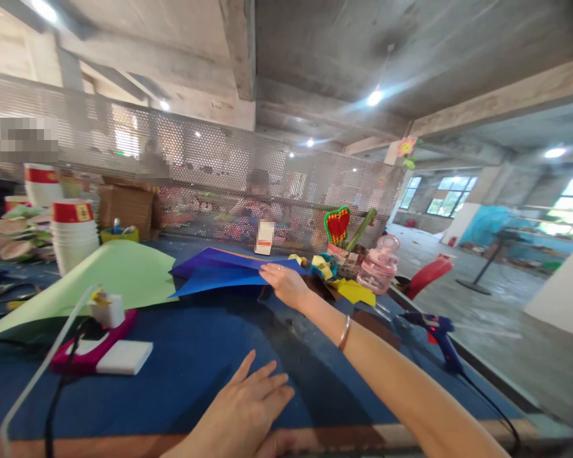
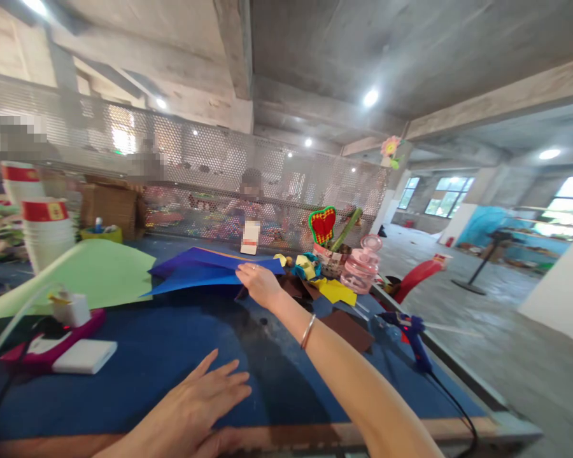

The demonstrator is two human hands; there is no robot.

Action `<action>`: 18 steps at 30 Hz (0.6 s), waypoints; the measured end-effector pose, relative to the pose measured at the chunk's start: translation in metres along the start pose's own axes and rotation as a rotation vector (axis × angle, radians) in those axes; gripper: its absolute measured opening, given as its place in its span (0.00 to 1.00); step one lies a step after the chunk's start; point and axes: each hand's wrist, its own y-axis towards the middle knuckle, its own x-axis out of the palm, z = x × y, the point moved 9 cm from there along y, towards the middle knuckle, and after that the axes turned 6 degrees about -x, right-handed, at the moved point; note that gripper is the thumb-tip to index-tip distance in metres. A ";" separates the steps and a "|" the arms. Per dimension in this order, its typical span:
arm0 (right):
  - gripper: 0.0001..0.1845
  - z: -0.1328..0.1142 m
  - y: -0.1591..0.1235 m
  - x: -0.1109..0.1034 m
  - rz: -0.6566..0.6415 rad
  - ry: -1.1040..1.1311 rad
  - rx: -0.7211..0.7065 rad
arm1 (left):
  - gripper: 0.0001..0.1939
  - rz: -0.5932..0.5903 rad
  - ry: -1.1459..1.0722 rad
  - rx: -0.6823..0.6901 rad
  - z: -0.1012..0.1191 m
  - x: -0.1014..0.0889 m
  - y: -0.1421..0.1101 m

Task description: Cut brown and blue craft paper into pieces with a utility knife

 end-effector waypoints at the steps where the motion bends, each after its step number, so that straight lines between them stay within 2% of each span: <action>1: 0.18 -0.003 -0.002 0.006 -0.027 0.001 -0.004 | 0.24 0.001 0.009 0.002 -0.001 0.000 -0.001; 11: 0.25 -0.004 -0.027 0.034 -0.292 -0.049 0.043 | 0.24 0.102 0.101 0.047 0.003 -0.001 -0.004; 15: 0.30 -0.015 -0.034 0.016 -0.294 -0.067 0.047 | 0.23 0.161 0.153 0.118 0.006 0.000 -0.006; 18: 0.33 -0.042 -0.046 -0.011 -0.259 -0.076 0.031 | 0.19 0.261 0.192 0.165 0.006 -0.002 -0.016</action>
